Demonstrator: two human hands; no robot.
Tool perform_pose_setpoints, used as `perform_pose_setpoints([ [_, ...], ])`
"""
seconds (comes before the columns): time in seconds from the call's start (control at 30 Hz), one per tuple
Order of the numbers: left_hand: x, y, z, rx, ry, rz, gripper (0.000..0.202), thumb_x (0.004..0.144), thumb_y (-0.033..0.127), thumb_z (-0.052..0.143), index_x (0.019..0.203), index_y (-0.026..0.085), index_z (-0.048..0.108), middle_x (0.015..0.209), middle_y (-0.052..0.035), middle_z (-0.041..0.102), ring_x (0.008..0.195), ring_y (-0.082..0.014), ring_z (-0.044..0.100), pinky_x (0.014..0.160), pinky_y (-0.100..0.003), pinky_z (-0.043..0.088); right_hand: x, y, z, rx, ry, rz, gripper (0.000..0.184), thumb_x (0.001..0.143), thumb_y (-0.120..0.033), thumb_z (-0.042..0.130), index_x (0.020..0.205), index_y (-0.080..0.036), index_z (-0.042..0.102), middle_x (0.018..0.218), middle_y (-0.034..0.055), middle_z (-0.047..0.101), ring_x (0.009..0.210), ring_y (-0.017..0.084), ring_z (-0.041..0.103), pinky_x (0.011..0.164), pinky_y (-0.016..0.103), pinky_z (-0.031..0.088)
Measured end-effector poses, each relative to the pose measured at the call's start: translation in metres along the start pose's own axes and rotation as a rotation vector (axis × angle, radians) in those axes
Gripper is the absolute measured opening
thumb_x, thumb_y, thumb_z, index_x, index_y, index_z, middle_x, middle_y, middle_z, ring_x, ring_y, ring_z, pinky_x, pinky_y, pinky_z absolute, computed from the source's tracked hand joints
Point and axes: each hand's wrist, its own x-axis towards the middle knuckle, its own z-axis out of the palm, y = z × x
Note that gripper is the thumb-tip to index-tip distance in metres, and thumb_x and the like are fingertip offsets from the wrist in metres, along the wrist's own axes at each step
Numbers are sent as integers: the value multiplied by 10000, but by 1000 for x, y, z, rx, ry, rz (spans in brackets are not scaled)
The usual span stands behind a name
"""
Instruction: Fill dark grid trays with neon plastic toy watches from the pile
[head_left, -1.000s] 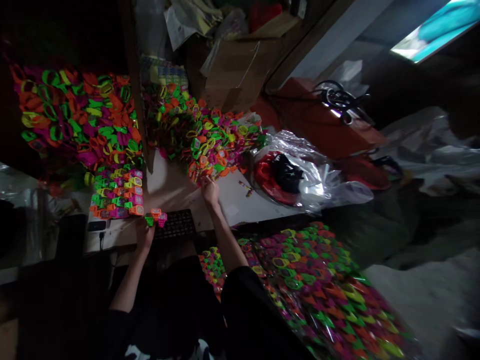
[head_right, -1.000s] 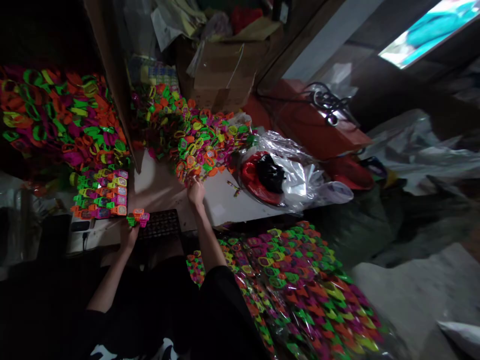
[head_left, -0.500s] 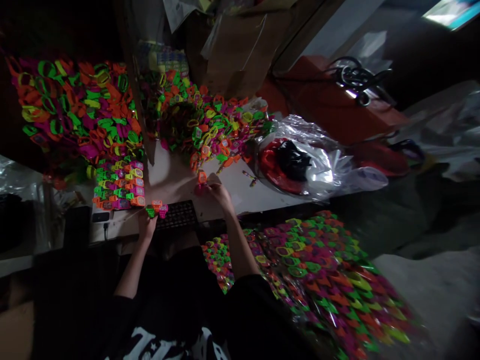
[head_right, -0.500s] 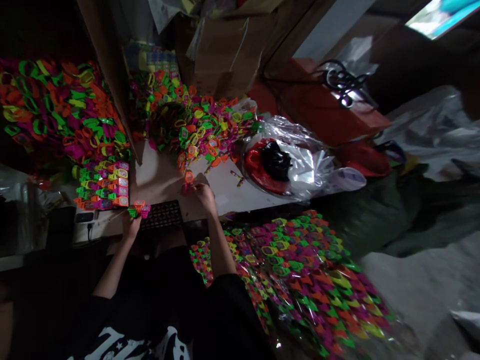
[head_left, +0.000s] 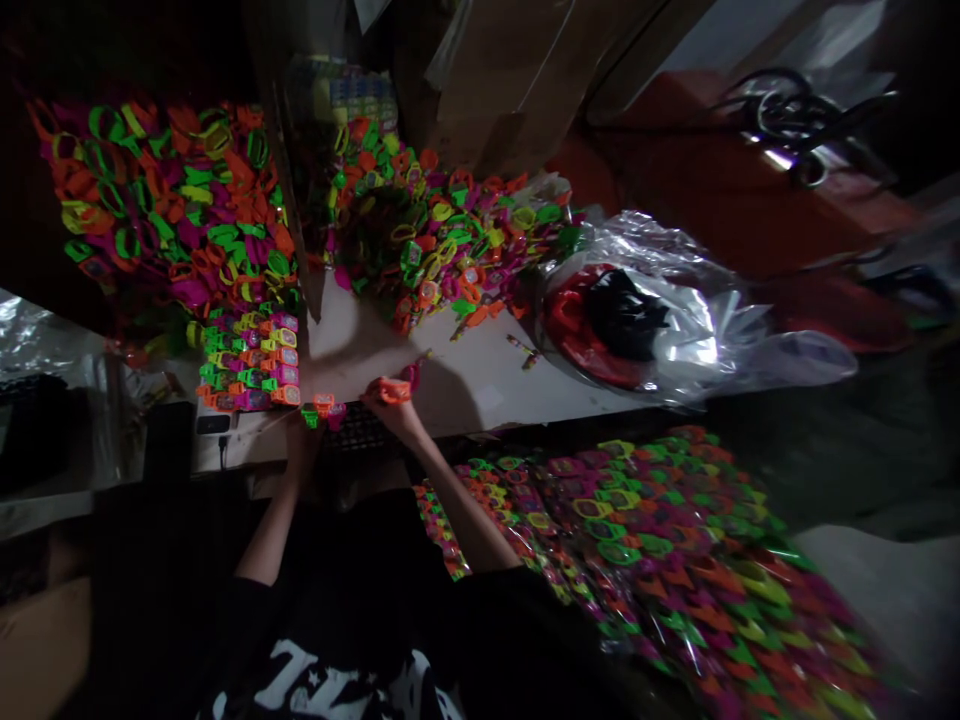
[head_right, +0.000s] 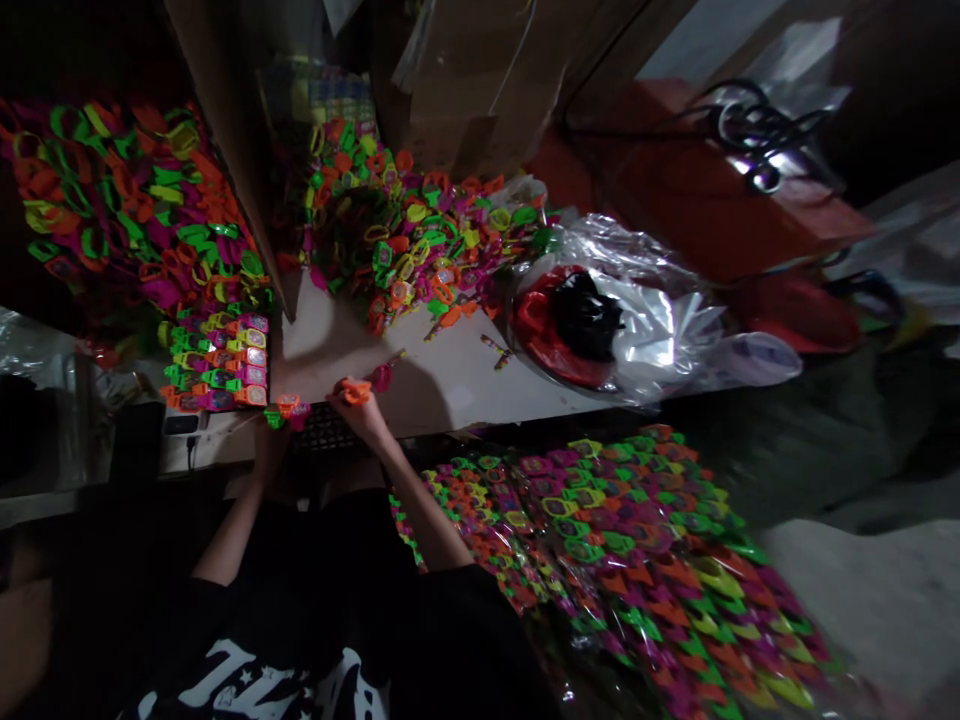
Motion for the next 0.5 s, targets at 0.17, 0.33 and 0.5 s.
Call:
perform_pose_setpoints([
  [0.17, -3, 8, -4, -44, -24, -20, 187, 880, 318, 516, 813, 195, 641, 775, -45, 707, 758, -197, 665, 754, -315, 522, -13, 3, 35, 163, -197, -1, 224, 824, -420, 606, 784, -200, 599, 812, 38, 647, 761, 157, 598, 698, 263, 489],
  [0.33, -3, 10, -4, -49, -38, -48, 202, 862, 343, 531, 788, 190, 641, 773, -57, 709, 778, -219, 672, 774, -339, 518, -14, 4, 28, 139, -188, 1, 164, 837, -358, 597, 814, -197, 620, 859, 52, 657, 819, 173, 607, 755, 278, 496],
  [0.5, -1, 8, -3, -42, -44, -89, 185, 848, 329, 530, 776, 193, 632, 737, -56, 698, 738, -223, 665, 719, -334, 518, -13, 3, 28, 59, -200, -82, 166, 856, -312, 546, 797, -180, 629, 865, 47, 609, 776, 157, 587, 738, 276, 491],
])
